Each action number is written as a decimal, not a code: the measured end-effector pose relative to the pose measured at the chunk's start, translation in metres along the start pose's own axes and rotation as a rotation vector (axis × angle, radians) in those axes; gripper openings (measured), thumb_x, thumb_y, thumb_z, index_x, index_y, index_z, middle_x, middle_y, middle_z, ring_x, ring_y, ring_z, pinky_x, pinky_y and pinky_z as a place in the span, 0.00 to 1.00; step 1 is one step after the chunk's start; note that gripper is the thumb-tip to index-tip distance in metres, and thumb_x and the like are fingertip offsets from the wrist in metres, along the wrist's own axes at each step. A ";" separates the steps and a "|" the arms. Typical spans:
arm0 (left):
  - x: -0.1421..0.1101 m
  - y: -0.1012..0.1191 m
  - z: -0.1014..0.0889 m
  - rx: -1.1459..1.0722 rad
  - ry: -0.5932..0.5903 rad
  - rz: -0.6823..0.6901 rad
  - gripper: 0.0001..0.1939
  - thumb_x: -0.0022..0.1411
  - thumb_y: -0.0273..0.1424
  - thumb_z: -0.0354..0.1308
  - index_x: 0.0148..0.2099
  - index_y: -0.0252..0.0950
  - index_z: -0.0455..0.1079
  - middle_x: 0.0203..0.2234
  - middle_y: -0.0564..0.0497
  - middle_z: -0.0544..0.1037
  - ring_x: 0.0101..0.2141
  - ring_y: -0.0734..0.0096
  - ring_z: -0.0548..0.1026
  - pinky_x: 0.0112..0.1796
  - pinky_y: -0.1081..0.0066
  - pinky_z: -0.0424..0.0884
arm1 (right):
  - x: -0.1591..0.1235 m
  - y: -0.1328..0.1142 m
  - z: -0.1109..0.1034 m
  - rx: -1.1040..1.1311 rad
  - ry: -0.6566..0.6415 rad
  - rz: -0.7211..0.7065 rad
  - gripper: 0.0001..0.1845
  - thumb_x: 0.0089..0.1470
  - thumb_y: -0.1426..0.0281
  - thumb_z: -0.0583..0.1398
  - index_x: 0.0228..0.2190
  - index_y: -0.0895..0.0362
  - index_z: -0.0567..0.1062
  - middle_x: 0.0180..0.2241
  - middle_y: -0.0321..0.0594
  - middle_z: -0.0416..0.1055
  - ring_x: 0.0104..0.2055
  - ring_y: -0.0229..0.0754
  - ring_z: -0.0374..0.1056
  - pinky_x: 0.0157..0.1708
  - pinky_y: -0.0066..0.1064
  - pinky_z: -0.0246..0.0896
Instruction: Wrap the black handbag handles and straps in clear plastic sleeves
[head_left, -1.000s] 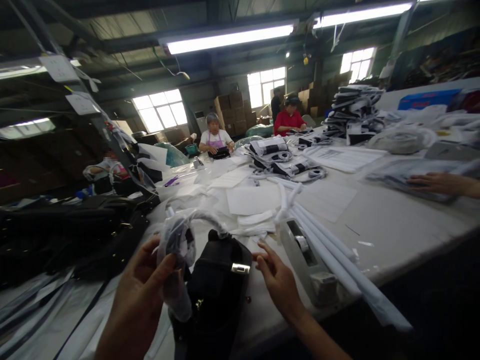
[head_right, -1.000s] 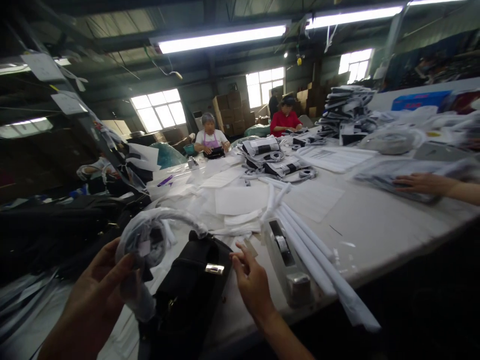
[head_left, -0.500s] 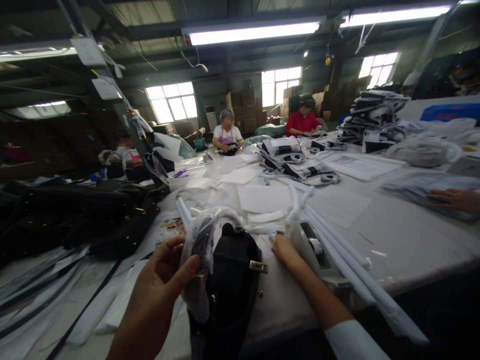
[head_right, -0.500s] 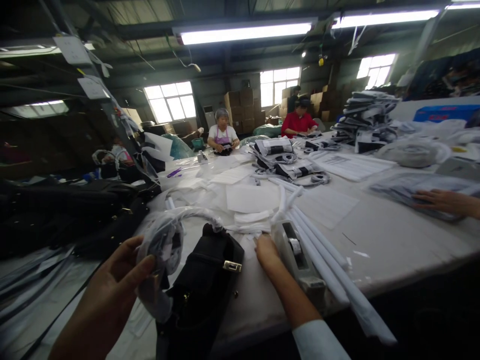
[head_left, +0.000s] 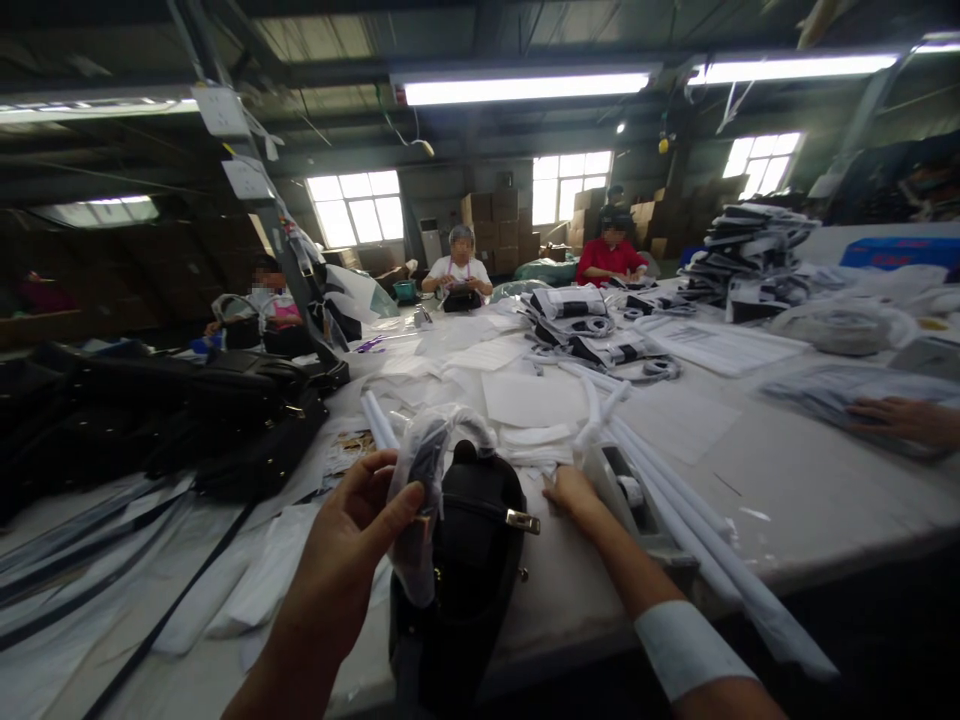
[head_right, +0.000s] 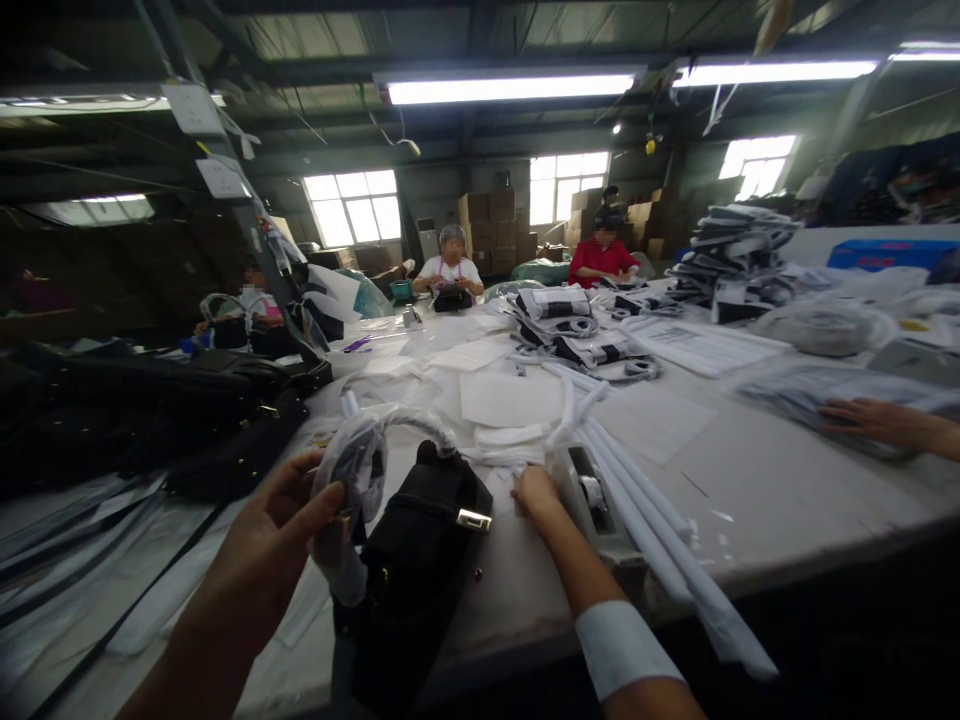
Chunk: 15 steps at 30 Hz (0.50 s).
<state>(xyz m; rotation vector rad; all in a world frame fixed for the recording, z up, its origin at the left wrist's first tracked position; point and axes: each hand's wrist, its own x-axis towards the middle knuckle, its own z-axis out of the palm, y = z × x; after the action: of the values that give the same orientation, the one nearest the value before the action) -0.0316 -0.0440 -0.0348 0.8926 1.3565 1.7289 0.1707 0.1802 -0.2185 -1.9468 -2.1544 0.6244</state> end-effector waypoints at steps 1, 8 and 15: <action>0.000 0.000 -0.001 -0.003 0.001 0.001 0.26 0.45 0.36 0.74 0.46 0.36 0.70 0.32 0.52 0.80 0.31 0.69 0.78 0.31 0.74 0.74 | 0.000 0.001 -0.002 0.007 -0.033 0.001 0.16 0.62 0.65 0.61 0.50 0.58 0.72 0.49 0.45 0.71 0.46 0.46 0.72 0.44 0.42 0.71; 0.000 -0.001 -0.007 -0.018 0.033 -0.001 0.30 0.45 0.37 0.74 0.50 0.34 0.71 0.36 0.48 0.82 0.35 0.64 0.80 0.35 0.72 0.75 | -0.045 0.012 -0.017 0.171 0.006 -0.096 0.05 0.59 0.69 0.61 0.36 0.59 0.76 0.37 0.42 0.76 0.40 0.44 0.72 0.42 0.37 0.67; -0.001 0.000 -0.005 -0.012 -0.032 -0.024 0.28 0.50 0.39 0.71 0.51 0.34 0.74 0.41 0.46 0.82 0.42 0.61 0.79 0.40 0.72 0.74 | -0.123 -0.030 -0.074 0.851 0.061 -0.487 0.19 0.59 0.57 0.59 0.45 0.56 0.78 0.34 0.40 0.78 0.33 0.43 0.72 0.31 0.31 0.65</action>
<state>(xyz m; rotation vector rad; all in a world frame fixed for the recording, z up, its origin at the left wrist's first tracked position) -0.0355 -0.0470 -0.0355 0.8905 1.3298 1.6960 0.1893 0.0725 -0.1215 -0.9507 -1.7647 1.1088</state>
